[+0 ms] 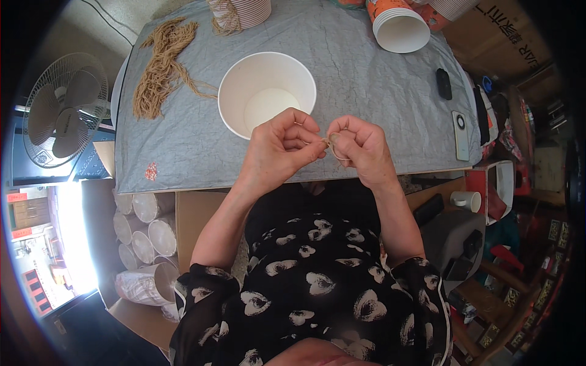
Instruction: Attaching twine handles to paper buckets by threading them through holes.
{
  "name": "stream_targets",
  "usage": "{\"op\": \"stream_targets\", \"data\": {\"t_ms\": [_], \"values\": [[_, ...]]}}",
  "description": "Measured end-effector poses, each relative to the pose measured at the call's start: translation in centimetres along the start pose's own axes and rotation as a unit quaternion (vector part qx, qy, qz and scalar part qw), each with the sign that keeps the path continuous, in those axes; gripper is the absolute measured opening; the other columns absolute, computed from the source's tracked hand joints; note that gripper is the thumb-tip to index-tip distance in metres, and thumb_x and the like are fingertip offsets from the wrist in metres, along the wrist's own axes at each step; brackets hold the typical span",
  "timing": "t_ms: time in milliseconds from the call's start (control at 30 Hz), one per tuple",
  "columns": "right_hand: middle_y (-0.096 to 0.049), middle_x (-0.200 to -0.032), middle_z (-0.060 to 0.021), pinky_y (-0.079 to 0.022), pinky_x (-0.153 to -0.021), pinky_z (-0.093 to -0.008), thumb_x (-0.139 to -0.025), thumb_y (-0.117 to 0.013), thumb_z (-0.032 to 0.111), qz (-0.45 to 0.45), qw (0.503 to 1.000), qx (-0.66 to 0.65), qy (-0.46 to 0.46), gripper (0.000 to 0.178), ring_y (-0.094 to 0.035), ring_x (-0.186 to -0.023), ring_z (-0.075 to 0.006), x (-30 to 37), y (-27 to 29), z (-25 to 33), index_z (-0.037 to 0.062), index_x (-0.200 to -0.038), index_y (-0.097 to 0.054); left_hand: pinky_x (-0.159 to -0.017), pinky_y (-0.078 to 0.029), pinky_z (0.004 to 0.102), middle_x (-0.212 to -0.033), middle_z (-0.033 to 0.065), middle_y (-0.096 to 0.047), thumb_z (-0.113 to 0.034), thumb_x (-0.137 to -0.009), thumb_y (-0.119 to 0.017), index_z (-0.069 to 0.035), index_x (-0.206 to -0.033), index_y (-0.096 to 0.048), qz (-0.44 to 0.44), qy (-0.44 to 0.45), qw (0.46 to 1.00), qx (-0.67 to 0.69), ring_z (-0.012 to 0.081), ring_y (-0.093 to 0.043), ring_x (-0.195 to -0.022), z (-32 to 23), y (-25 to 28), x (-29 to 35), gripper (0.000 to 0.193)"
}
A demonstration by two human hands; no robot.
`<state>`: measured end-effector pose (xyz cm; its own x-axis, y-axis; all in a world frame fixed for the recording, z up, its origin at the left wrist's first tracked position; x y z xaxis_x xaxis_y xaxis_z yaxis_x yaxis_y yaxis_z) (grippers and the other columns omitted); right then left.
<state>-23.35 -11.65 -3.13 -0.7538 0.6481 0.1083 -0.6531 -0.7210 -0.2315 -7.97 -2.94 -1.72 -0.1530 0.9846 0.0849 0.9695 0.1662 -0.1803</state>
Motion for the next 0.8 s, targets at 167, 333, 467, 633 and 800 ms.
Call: {"op": "stream_targets", "data": {"t_ms": [167, 333, 467, 633, 800], "values": [[-0.059, -0.074, 0.0021, -0.041, -0.054, -0.0195, -0.099, -0.062, 0.009, 0.0, 0.998, -0.056, -0.025, 0.017, -0.049, -0.061, -0.0036, 0.2, 0.8, 0.7, -0.0023, -0.11, -0.067, -0.078, -0.059, 0.023, -0.09, 0.0082, -0.074, 0.002, -0.09, -0.073, -0.001, -0.109, -0.054, -0.001, 0.008, 1.0, -0.01, 0.0145, -0.074, -0.087, -0.3, -0.1, 0.0, 0.027], [-0.067, -0.077, -0.0007, -0.043, -0.054, -0.0193, -0.097, -0.068, 0.011, 0.001, 0.998, 0.055, 0.04, 0.021, -0.054, -0.062, -0.0044, -0.1, 0.3, 0.9, -0.0025, -0.112, -0.07, -0.077, -0.058, 0.0231, -0.09, 0.0076, -0.074, 0.001, -0.09, -0.073, -0.001, -0.111, -0.053, -0.002, 0.008, 1.0, -0.008, 0.0138, -0.073, -0.086, -0.4, -0.1, 0.0, 0.028], [-0.071, -0.086, -0.0025, -0.048, -0.059, -0.0196, -0.096, -0.065, 0.005, 0.032, 0.997, 0.067, 0.016, 0.019, -0.057, -0.066, -0.0041, 0.1, 0.3, 1.2, -0.0023, -0.114, -0.07, -0.076, -0.057, 0.0231, -0.089, 0.007, -0.074, -0.001, -0.091, -0.073, -0.001, -0.111, -0.053, 0.003, 0.002, 1.0, -0.022, 0.0128, -0.073, -0.084, -0.5, -0.1, 0.0, 0.029], [-0.072, -0.083, -0.0024, -0.049, -0.059, -0.0194, -0.094, -0.068, 0.004, 0.03, 0.996, 0.078, 0.012, 0.019, -0.058, -0.065, -0.0041, 0.2, 0.4, 1.1, -0.002, -0.112, -0.071, -0.074, -0.057, 0.0225, -0.088, 0.0075, -0.074, -0.001, -0.091, -0.073, -0.001, -0.111, -0.053, 0.005, 0.009, 1.0, -0.026, 0.0125, -0.072, -0.084, -0.5, -0.2, 0.0, 0.029], [-0.071, -0.082, -0.002, -0.048, -0.058, -0.0195, -0.095, -0.068, 0.005, 0.024, 0.993, 0.117, 0.022, 0.015, -0.058, -0.065, -0.0042, 0.1, 0.3, 1.4, -0.0022, -0.108, -0.071, -0.075, -0.057, 0.0225, -0.091, 0.0096, -0.074, -0.001, -0.093, -0.071, 0.0, -0.115, -0.053, 0.006, 0.005, 0.999, -0.049, 0.0132, -0.073, -0.086, -0.4, -0.1, 0.0, 0.029]]}}
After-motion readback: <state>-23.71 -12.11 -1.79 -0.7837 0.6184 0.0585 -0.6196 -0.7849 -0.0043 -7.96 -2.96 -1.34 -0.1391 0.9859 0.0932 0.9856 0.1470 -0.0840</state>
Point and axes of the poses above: each hand's wrist, its own x-axis away from the middle knuckle, its own y-axis out of the back of the hand, z = x × y, the point moved 4 cm from there along -x, towards the middle knuckle
